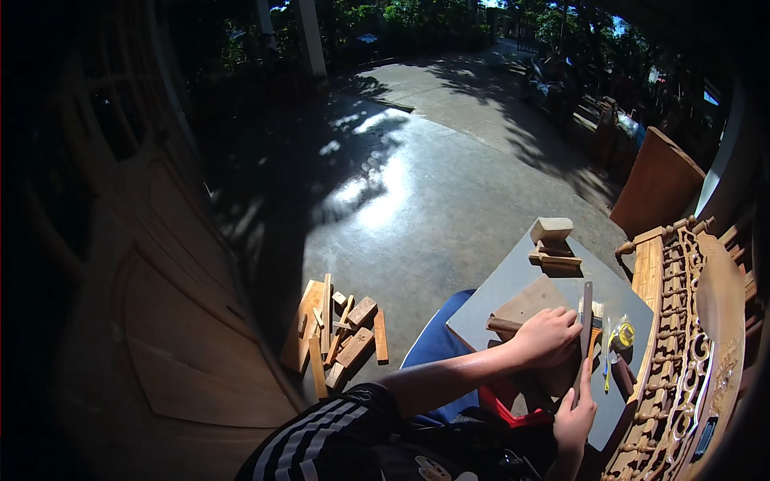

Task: Cutting a small piece of wood using a hand saw.

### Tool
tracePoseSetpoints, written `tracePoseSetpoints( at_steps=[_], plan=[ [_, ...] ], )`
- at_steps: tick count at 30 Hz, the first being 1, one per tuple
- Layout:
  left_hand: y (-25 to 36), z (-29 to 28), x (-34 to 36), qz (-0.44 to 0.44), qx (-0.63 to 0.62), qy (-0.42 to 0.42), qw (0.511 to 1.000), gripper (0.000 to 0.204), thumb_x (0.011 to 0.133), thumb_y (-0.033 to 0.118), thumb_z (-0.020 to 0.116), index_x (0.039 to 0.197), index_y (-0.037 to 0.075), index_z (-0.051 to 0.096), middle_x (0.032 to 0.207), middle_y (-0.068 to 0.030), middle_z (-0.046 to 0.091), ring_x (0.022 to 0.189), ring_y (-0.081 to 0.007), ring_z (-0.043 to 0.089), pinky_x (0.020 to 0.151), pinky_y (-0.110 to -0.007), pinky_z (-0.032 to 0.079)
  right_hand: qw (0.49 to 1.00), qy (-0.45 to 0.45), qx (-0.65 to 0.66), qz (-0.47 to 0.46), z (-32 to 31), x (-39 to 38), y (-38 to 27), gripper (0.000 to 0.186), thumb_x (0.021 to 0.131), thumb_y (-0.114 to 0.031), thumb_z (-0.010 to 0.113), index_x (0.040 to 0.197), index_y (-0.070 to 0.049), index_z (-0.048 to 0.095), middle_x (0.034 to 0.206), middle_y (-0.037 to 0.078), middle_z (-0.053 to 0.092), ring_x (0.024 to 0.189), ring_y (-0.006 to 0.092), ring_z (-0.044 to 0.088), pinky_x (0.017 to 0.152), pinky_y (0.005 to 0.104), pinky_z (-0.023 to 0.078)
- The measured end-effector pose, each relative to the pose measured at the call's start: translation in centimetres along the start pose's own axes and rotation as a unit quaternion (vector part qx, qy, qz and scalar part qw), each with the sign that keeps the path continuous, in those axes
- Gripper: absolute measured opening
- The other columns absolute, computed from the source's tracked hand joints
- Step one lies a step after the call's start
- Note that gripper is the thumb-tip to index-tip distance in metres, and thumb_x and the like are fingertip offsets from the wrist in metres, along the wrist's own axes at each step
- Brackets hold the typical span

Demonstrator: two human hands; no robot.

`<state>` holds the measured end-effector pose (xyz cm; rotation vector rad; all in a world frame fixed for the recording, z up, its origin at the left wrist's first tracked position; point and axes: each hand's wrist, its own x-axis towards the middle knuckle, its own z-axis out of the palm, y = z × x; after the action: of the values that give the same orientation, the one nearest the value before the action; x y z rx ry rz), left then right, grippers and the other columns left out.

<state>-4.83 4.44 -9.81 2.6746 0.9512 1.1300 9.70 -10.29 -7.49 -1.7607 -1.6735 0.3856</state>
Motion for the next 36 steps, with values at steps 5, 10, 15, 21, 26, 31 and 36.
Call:
tracePoseSetpoints(
  at_steps=[5, 10, 15, 21, 26, 31, 36],
  plan=[
    [0.4, -0.4, 0.0, 0.013, -0.013, -0.02, 1.0, 0.031, 0.084, 0.027, 0.073, 0.104, 0.006, 0.062, 0.098, -0.0125, 0.061, 0.096, -0.0296, 0.064, 0.079, -0.04, 0.053, 0.999, -0.013, -0.014, 0.027, -0.7, -0.3, -0.3, 0.07, 0.09, 0.002, 0.049, 0.158, -0.009, 0.04, 0.095, 0.035, 0.065, 0.075, 0.0504, 0.065, 0.07, 0.0511, 0.05],
    [0.0, -1.9, -0.4, 0.002, -0.034, 0.024, 0.999, 0.029, 0.087, 0.026, 0.074, 0.11, 0.011, 0.066, 0.103, -0.0073, 0.06, 0.099, -0.0269, 0.061, 0.083, -0.041, 0.05, 0.995, -0.064, -0.033, 0.069, -1.0, -0.1, -1.3, 0.073, 0.089, 0.001, 0.051, 0.159, -0.011, 0.037, 0.087, 0.032, 0.067, 0.084, 0.0495, 0.068, 0.076, 0.0525, 0.053],
    [6.2, -10.0, 0.5, -0.094, -0.536, -0.073, 0.836, 0.027, 0.089, 0.024, 0.078, 0.107, 0.004, 0.07, 0.111, -0.0115, 0.066, 0.105, -0.0265, 0.062, 0.087, -0.038, 0.049, 0.998, -0.035, -0.018, 0.052, -0.3, -0.2, 1.3, 0.069, 0.094, -0.009, 0.055, 0.159, -0.018, 0.038, 0.074, 0.028, 0.065, 0.075, 0.049, 0.067, 0.075, 0.0534, 0.054],
    [11.0, -16.3, -0.5, 0.172, -0.798, -0.123, 0.564, 0.025, 0.094, 0.024, 0.074, 0.089, 0.0, 0.07, 0.086, -0.0114, 0.069, 0.075, -0.0233, 0.065, 0.068, -0.037, 0.05, 0.998, -0.035, -0.028, 0.05, -0.7, -0.2, 0.6, 0.066, 0.095, -0.01, 0.055, 0.159, -0.013, 0.039, 0.065, 0.026, 0.062, 0.067, 0.047, 0.066, 0.071, 0.0535, 0.054],
    [10.8, -15.5, -0.4, 0.188, -0.813, -0.105, 0.541, 0.02, 0.096, 0.02, 0.07, 0.087, 0.001, 0.069, 0.079, -0.0089, 0.068, 0.073, -0.0215, 0.064, 0.065, -0.034, 0.049, 0.997, -0.031, -0.026, 0.058, -0.5, -0.4, 0.6, 0.067, 0.094, -0.008, 0.055, 0.159, -0.019, 0.041, 0.069, 0.028, 0.061, 0.07, 0.0473, 0.066, 0.072, 0.0525, 0.052],
    [11.8, -17.8, -0.7, 0.04, -0.778, -0.077, 0.622, 0.024, 0.092, 0.022, 0.078, 0.084, 0.001, 0.07, 0.08, -0.0108, 0.066, 0.065, -0.0185, 0.061, 0.06, -0.033, 0.046, 0.997, -0.033, -0.012, 0.066, -0.7, -0.7, 0.7, 0.067, 0.094, -0.009, 0.055, 0.159, -0.019, 0.04, 0.069, 0.028, 0.06, 0.07, 0.0483, 0.065, 0.072, 0.0526, 0.052],
    [12.1, -18.2, 0.0, 0.004, -0.79, -0.03, 0.613, 0.02, 0.086, 0.014, 0.082, 0.079, 0.001, 0.069, 0.076, -0.0085, 0.064, 0.061, -0.0172, 0.059, 0.055, -0.029, 0.042, 0.998, -0.037, -0.036, 0.046, -0.5, 0.0, 0.5, 0.066, 0.095, -0.011, 0.055, 0.159, -0.017, 0.039, 0.066, 0.025, 0.063, 0.067, 0.0457, 0.066, 0.07, 0.0532, 0.054]
  ],
)
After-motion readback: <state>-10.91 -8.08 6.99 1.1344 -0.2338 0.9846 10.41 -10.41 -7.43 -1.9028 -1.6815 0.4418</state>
